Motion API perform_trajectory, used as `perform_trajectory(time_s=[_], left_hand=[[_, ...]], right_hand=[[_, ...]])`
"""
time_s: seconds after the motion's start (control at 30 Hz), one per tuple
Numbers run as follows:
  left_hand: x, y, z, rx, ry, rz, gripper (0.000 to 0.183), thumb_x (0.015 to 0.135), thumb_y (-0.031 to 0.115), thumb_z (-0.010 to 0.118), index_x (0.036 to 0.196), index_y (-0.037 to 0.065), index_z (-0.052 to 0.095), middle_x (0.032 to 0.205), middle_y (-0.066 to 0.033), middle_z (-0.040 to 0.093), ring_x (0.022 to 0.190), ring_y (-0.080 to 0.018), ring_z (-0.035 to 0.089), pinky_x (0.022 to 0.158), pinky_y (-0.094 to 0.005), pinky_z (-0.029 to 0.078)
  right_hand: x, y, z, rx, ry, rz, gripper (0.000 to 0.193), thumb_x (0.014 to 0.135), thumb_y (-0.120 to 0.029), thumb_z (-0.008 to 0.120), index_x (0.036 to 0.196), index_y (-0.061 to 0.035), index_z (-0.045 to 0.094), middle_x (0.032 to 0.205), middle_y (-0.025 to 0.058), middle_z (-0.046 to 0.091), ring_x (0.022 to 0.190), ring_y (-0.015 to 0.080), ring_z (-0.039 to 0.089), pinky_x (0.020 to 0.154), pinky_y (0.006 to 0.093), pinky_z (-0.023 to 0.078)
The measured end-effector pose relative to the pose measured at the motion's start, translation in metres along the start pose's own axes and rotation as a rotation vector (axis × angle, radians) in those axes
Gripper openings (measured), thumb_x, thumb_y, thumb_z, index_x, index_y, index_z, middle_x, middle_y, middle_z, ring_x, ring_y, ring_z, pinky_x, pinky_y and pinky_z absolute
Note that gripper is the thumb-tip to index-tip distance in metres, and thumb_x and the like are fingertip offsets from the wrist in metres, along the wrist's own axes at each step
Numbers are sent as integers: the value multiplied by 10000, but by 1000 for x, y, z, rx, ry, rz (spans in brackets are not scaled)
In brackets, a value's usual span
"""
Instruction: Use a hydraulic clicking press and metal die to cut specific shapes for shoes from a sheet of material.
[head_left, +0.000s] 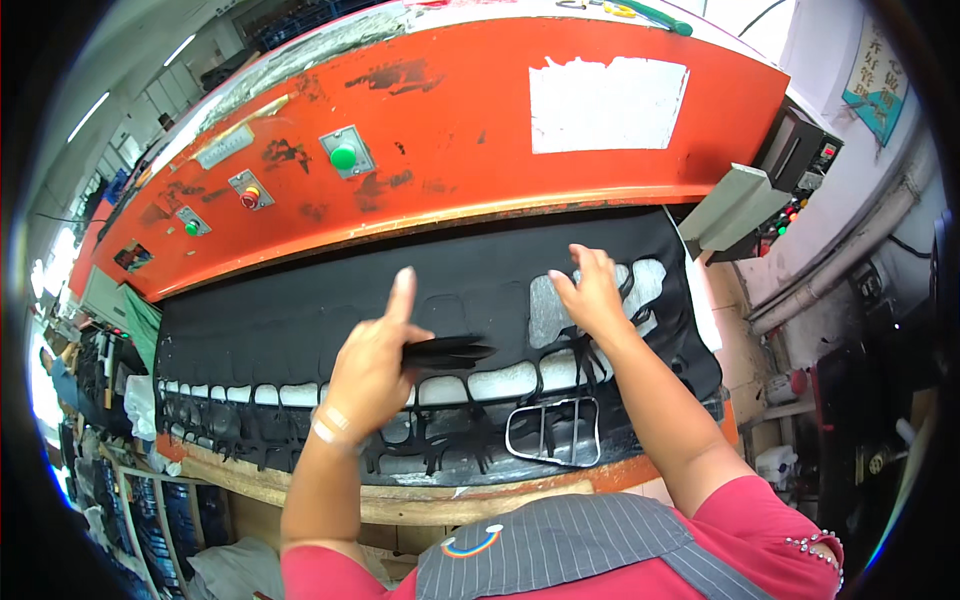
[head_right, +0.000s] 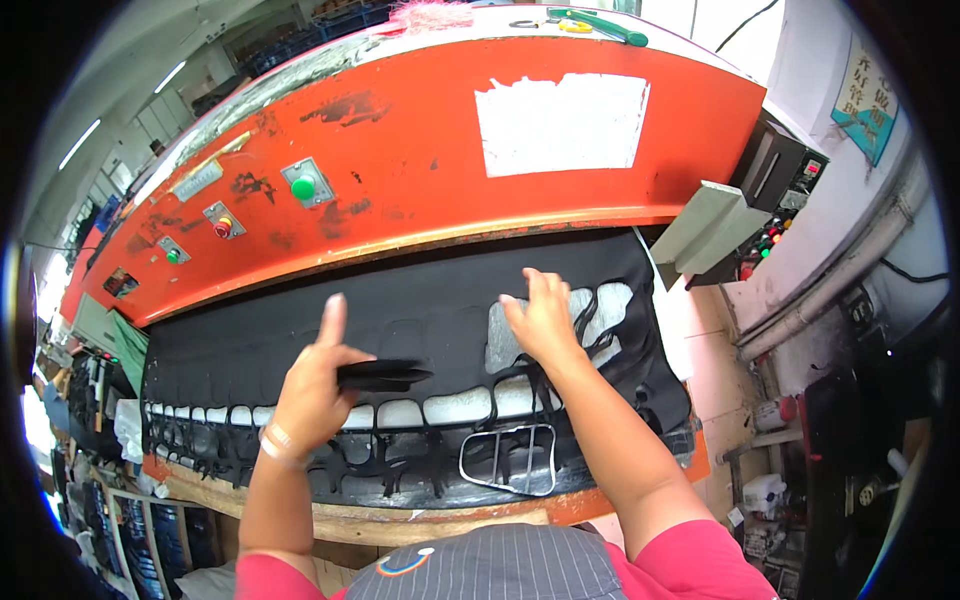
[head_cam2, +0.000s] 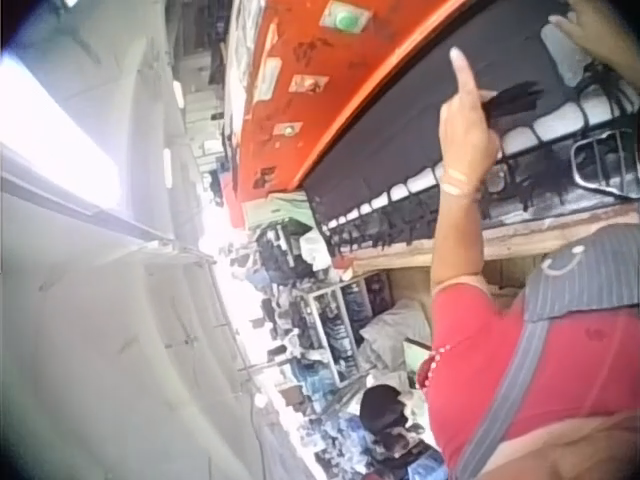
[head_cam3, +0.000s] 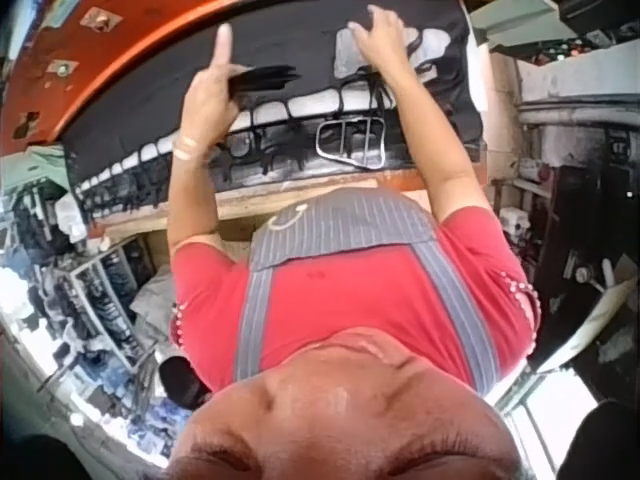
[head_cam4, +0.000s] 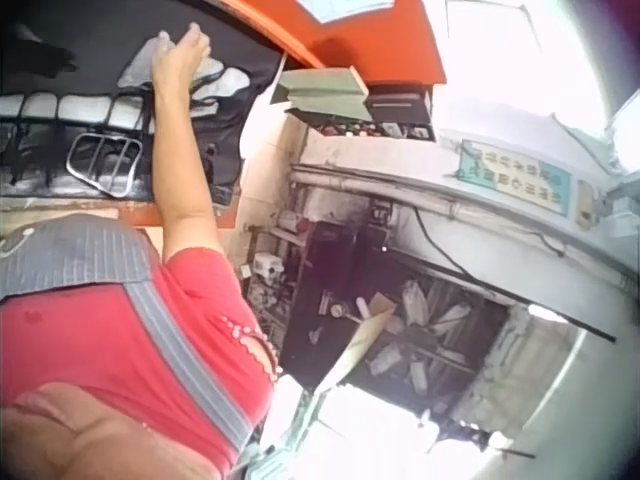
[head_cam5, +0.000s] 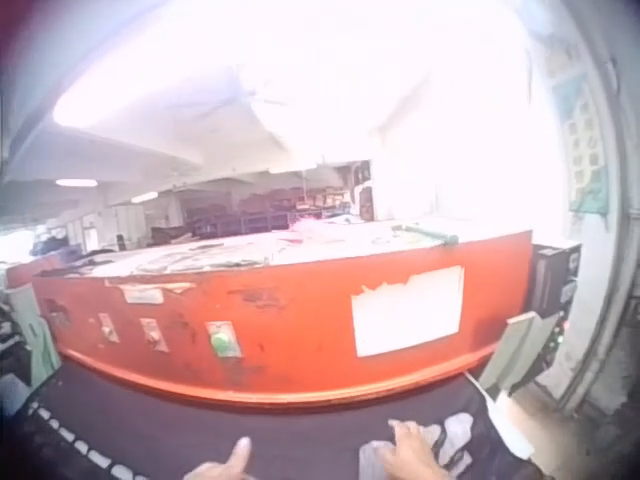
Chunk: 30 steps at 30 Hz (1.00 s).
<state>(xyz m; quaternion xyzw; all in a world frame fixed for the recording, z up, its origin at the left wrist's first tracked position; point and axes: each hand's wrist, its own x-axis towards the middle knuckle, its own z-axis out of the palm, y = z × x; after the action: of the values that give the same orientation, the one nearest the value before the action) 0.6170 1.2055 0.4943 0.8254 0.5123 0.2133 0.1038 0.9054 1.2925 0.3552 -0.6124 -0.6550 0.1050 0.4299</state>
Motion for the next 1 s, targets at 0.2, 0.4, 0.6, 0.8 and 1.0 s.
perform_trajectory(time_s=[0.2,0.4,0.6,0.8,1.0], left_hand=[[34,-70,64,495,-262,591,131,758,125,584,774,170,705,866,3,633,959,-171,605,1102,-409,338],[69,-74,115,368,-274,740,305,872,134,503,1135,184,649,1256,-35,559,1104,-165,574,1146,-434,286],[68,-65,110,376,-341,699,374,890,149,494,1249,212,575,1122,-4,621,1026,-186,621,1099,-437,327],[13,-85,62,361,-110,687,123,788,178,594,713,168,691,842,26,582,967,-177,550,1071,-411,320],[-15,-90,37,538,44,640,106,759,192,605,709,154,691,974,27,577,1097,-187,509,1110,-467,257]], right_hand=[[1,-60,60,590,-510,934,599,852,-442,686,1132,73,560,964,169,597,821,221,591,751,373,554],[-4,-67,81,343,-407,966,721,897,-711,416,1004,-24,607,813,44,562,691,144,530,567,293,370],[-33,-32,82,912,-370,940,729,913,-726,323,1141,-72,550,804,102,645,739,208,617,611,327,435],[-56,-30,87,-8,-250,602,672,853,-451,655,1203,112,538,987,279,659,877,354,666,805,437,531],[-22,-81,91,-284,-449,557,502,755,-272,766,1067,96,626,1155,272,632,1085,351,627,863,398,514]])
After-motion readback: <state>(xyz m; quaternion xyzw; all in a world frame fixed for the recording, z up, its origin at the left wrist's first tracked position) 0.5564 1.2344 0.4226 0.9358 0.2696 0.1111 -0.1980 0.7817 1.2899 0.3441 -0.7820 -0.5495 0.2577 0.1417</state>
